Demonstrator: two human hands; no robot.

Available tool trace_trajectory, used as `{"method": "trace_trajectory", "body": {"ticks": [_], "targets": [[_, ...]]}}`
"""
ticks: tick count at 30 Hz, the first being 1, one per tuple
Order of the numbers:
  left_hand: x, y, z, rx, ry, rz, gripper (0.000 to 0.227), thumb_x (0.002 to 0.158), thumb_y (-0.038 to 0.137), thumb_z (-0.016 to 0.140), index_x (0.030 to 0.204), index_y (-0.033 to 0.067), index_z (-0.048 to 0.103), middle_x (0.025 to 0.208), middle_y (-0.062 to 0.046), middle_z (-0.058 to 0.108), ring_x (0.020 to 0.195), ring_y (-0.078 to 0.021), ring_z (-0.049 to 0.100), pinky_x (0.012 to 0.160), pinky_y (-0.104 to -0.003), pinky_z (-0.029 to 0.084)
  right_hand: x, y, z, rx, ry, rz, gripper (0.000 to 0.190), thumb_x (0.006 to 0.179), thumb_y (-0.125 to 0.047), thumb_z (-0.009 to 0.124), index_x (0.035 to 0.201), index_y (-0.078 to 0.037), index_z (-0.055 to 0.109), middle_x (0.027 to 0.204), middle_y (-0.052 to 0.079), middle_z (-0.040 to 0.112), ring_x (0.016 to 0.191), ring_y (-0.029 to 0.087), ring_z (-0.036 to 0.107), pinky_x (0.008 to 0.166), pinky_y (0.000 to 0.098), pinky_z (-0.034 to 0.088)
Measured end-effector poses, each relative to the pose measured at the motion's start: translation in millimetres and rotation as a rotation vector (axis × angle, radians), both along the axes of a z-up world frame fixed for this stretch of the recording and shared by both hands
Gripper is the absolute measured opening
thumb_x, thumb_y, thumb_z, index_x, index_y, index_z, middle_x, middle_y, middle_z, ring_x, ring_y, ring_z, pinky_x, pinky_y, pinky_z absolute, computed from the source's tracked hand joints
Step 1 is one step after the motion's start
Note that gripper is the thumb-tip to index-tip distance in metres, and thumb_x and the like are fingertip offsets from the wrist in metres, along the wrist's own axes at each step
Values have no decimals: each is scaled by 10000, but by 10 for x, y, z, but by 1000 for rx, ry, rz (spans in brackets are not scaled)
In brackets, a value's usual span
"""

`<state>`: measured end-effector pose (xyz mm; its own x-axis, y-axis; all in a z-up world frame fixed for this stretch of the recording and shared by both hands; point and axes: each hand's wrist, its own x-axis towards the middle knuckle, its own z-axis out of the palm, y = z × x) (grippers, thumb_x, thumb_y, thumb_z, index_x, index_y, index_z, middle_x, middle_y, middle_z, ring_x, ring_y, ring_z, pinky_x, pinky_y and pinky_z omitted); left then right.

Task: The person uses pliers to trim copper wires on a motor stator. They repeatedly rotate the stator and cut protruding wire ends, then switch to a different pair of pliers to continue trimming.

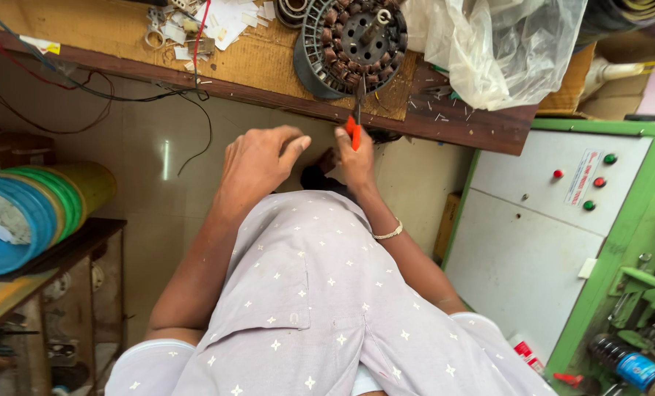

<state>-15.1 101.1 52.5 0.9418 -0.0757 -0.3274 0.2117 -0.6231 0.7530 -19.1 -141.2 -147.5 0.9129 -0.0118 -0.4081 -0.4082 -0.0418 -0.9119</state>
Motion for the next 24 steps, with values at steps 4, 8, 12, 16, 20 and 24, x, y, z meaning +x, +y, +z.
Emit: {"method": "trace_trajectory", "body": {"ticks": [4, 8, 12, 16, 20, 24], "targets": [[54, -78, -383, -86, -104, 49, 310, 969, 366, 648, 1113, 117, 764, 973, -147, 766, 904, -366, 711, 774, -481, 541, 148, -406, 229, -810, -518, 242, 360, 1161, -397, 620, 1132, -39, 634, 925, 42, 533, 789, 85, 538, 684, 287, 468], [178, -372, -874, -486, -90, -13, 314, 968, 324, 656, 1152, 81, 734, 983, -96, 778, 850, -233, 762, 770, -377, 589, 83, -486, 567, -268, -142, 25, 531, 1130, -498, 529, 1179, 3, 697, 771, 11, 478, 627, 63, 407, 571, 273, 342], [169, -927, -1159, -907, 335, -13, 337, 985, 305, 591, 1237, 83, 614, 1014, -2, 683, 868, -129, 670, 672, -343, 576, -7, -224, 848, 316, -118, -110, 497, 1107, -464, 468, 1290, -14, 572, 796, -20, 490, 579, 51, 415, 494, 251, 368], [38, -1229, -1162, -819, 194, -30, 276, 1081, 272, 507, 1146, 18, 594, 856, -74, 699, 718, -159, 674, 643, -341, 557, -5, -15, 1111, 108, -95, -200, 434, 1109, -440, 381, 1176, -48, 555, 686, -47, 478, 463, 26, 375, 371, 221, 313], [-31, -1276, -1069, -743, 22, -48, 270, 1117, 247, 449, 1173, 8, 563, 814, -67, 693, 676, -133, 649, 642, -321, 536, 47, -57, 1312, -92, -148, -143, 347, 1120, -374, 367, 1128, -65, 524, 657, -52, 457, 453, 19, 376, 365, 222, 310], [19, -1377, -1002, -803, 39, -95, 298, 1100, 252, 450, 1251, 15, 548, 748, -83, 608, 627, -148, 520, 586, -339, 470, 72, -205, 1405, -168, -165, -89, 334, 1133, -349, 380, 1076, -56, 528, 665, -47, 483, 459, 22, 400, 375, 232, 332]]}}
